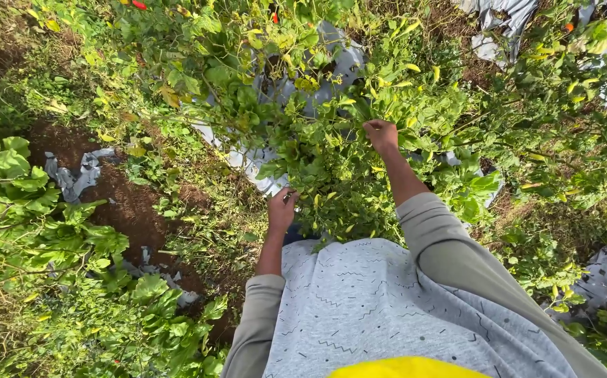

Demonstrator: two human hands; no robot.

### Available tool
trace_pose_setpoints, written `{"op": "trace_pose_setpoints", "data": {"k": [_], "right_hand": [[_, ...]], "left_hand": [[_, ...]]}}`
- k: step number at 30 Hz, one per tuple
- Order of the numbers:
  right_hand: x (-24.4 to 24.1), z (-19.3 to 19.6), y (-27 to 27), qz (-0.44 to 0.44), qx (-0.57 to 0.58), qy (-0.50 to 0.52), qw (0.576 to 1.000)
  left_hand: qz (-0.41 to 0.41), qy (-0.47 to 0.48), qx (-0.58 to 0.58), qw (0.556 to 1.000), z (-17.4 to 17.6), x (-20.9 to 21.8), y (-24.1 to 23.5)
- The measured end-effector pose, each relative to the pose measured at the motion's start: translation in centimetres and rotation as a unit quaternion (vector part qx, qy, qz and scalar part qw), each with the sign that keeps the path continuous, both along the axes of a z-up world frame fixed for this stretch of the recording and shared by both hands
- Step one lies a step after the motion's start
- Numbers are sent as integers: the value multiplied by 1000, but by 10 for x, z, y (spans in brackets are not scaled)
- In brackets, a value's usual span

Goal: Harvesting chili peppers by hand from plants in an agricultural field.

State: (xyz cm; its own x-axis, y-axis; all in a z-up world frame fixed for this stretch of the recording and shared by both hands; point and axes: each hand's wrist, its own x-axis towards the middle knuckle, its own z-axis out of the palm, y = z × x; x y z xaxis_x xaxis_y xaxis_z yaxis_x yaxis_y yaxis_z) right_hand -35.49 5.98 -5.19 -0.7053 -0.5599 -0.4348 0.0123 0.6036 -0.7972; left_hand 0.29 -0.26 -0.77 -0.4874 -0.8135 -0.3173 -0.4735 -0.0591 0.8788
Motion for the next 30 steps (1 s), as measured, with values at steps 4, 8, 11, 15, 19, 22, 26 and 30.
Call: {"op": "trace_pose_setpoints", "data": {"k": [4,8,11,15,19,22,26,30], "right_hand": [[-6,-17,-9,-3,-7,-4,1000],[-3,-11,-15,-51,-26,-32,998],[1,-4,-17,-60,-33,-32,997],[8,3,-16,-44,-8,-18,999],[16,19,-18,-68,4,-48,997],[19,16,-21,-88,10,-48,995],[33,43,-21,-80,46,-23,995],[35,39,-19,-105,34,-41,993]], "left_hand": [[-7,-8,1,1000,-6,1,-2],[-19,-45,-6,999,-3,-4,-4],[-42,-70,11,997,7,-13,-7],[-89,-81,8,993,25,-23,-14],[-136,-92,14,986,37,-34,-23],[-184,-79,-7,980,40,-40,-33],[-231,-108,-9,967,45,-51,-49],[-285,-129,-8,950,44,-60,-61]]}}
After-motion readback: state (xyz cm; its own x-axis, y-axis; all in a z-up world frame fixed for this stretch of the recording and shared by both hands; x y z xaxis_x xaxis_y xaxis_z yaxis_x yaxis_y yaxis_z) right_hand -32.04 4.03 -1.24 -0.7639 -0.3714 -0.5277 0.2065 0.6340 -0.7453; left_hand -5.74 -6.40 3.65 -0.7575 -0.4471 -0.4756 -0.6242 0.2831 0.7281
